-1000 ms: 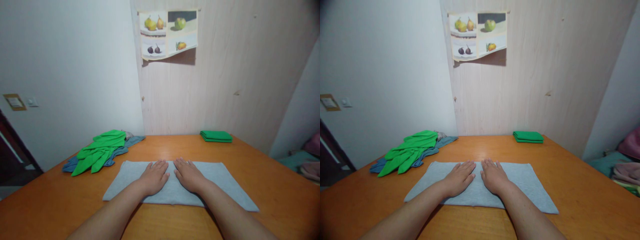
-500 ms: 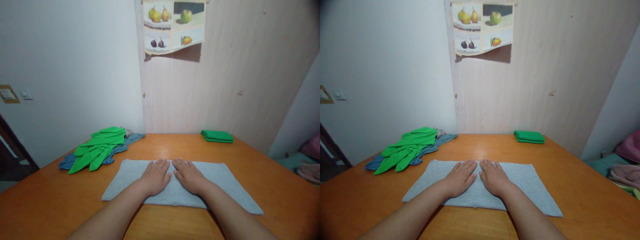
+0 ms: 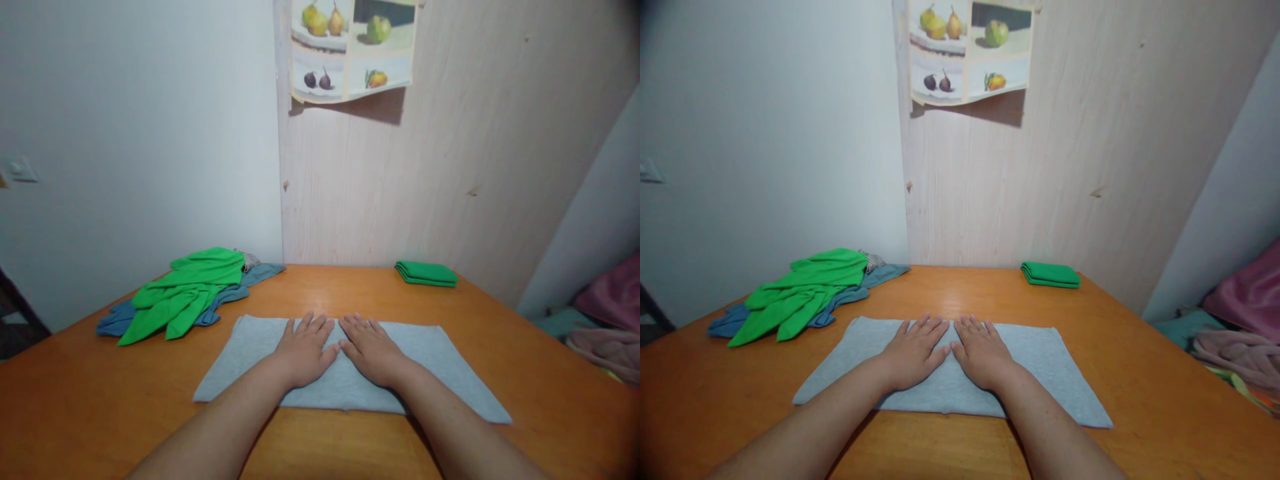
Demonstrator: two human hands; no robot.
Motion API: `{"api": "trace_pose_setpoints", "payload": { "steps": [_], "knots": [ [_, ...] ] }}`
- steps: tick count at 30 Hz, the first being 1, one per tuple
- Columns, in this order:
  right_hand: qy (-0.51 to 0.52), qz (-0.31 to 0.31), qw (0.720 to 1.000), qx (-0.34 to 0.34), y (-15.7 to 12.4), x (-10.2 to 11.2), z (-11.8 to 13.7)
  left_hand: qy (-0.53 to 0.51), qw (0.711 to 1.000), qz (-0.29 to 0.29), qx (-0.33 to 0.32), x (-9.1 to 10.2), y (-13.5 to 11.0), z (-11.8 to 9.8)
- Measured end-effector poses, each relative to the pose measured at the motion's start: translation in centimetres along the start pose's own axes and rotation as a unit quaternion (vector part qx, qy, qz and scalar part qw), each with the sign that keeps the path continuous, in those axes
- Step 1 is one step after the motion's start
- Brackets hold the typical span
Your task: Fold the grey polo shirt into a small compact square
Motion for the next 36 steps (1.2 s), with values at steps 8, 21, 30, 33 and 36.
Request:
{"api": "trace_pose_setpoints", "payload": {
  "steps": [8, 21, 30, 33, 36],
  "knots": [
    [-0.005, -0.018, 0.999, -0.041, -0.4, 0.4, -0.9, -0.007, 1.0, -0.006, 0.012, -0.5, 0.2, 0.4],
    [0.001, -0.048, 0.988, -0.148, -1.1, 1.5, -3.6, -0.013, 1.0, -0.005, 0.015, -0.3, 0.4, 0.3],
    [-0.022, -0.046, 0.983, -0.178, -0.9, 1.3, -5.2, 0.003, 1.0, -0.004, 0.013, -0.1, 0.3, 0.0],
    [-0.035, -0.069, 0.977, -0.197, -1.8, 2.2, -6.3, 0.002, 1.0, -0.004, 0.016, -0.2, 0.3, 0.1],
    [-0.058, -0.076, 0.971, -0.221, -3.4, 2.6, -8.1, 0.001, 1.0, -0.003, 0.015, -0.3, 0.4, 0.1]
  ]
}}
Point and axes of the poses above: each hand's wrist, its own y-axis towards the middle knuckle, its own x-axis out of the back of the hand, z = x × y, the point moved 4 cm from there along y, towards the middle knuckle, and after that the axes turned 7 degrees about y, right-handed, at the moved point
